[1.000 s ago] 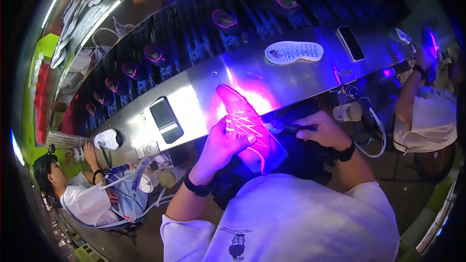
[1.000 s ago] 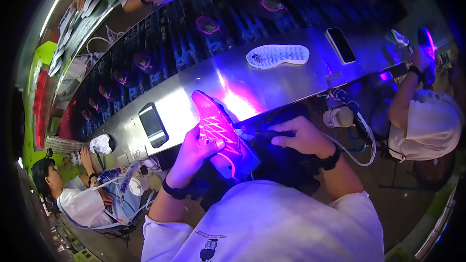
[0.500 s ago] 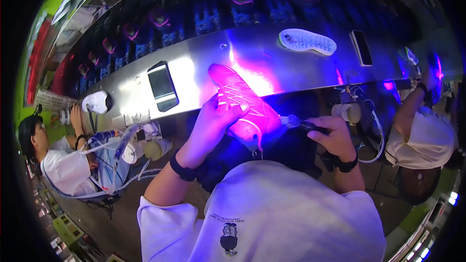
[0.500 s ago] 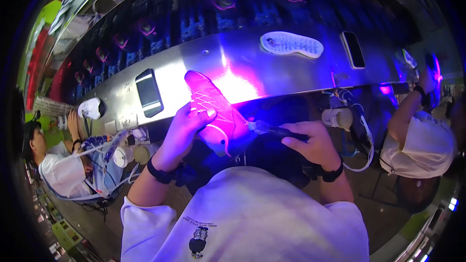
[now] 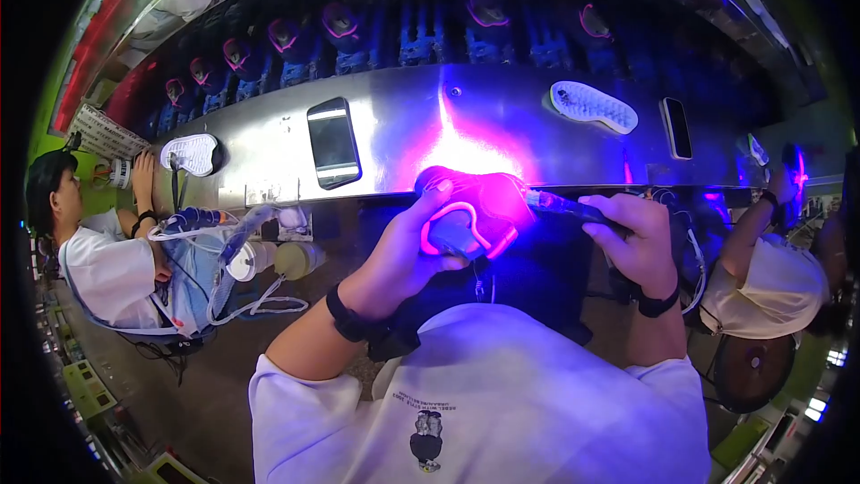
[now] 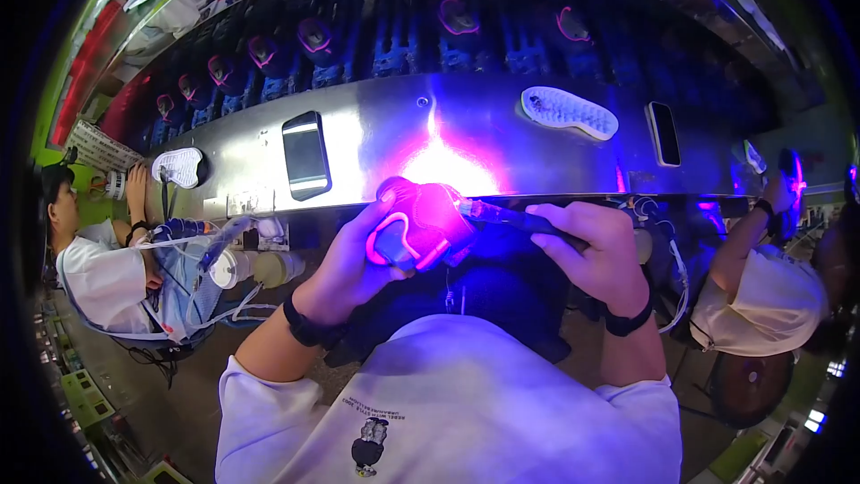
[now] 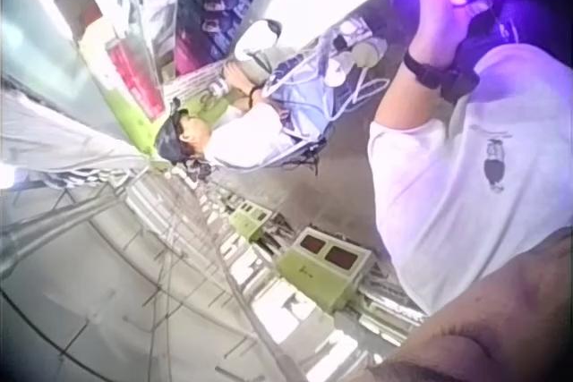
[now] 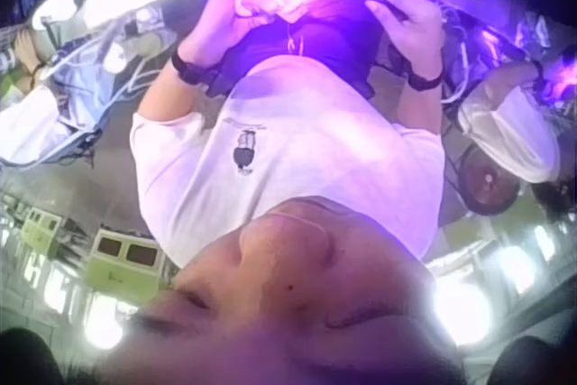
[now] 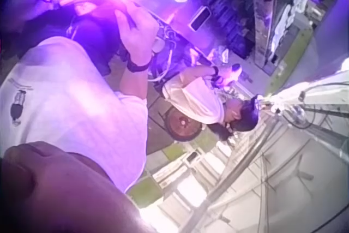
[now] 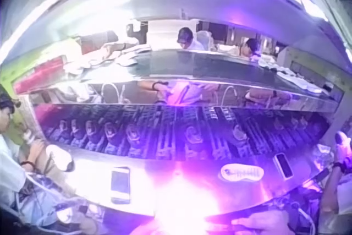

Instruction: The recorder is using a tool to apply UV glue or adhesive to the upper of a pink sneaker and then placing it onto an assembly line conveyor.

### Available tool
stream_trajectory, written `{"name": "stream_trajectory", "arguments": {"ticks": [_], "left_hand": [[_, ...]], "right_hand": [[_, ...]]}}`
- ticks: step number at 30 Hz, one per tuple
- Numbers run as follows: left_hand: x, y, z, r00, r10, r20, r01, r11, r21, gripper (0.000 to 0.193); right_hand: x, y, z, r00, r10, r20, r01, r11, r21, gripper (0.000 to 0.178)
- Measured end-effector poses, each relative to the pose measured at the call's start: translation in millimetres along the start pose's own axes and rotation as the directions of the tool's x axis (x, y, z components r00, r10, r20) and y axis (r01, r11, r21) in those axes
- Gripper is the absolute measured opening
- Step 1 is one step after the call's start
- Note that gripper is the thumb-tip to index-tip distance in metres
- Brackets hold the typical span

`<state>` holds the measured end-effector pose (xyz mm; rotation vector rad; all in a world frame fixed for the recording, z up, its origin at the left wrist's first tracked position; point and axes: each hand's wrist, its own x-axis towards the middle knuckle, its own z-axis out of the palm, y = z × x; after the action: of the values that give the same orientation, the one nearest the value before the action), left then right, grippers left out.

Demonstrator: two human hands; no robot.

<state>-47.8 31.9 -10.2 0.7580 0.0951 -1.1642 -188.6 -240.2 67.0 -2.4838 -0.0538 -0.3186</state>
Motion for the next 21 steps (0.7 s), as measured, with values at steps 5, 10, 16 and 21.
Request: {"name": "stream_trajectory", "arguments": {"ticks": [5,10,16,21], "left_hand": [[-1,-1,0,0.997,-0.052,0.060,0.062,0.981,-0.182,0.048],[10,-7,-18,0.945,-0.192,0.265,0.290,0.864,-0.411,0.056],[17,-10,6,0.892,-0.249,0.378,0.449,0.588,-0.673,0.070],[32,-18,12,0.853,-0.302,0.426,0.523,0.477,-0.707,0.074]], "right_hand": [[14,-3,-5,0.996,-0.084,-0.002,0.084,0.995,-0.054,0.037],[26,7,0,0.994,-0.106,-0.018,0.105,0.994,-0.024,0.037],[35,32,11,0.995,-0.084,-0.061,0.088,0.993,0.073,0.037],[35,55,28,0.988,-0.069,-0.140,0.096,0.976,0.197,0.038]]}}
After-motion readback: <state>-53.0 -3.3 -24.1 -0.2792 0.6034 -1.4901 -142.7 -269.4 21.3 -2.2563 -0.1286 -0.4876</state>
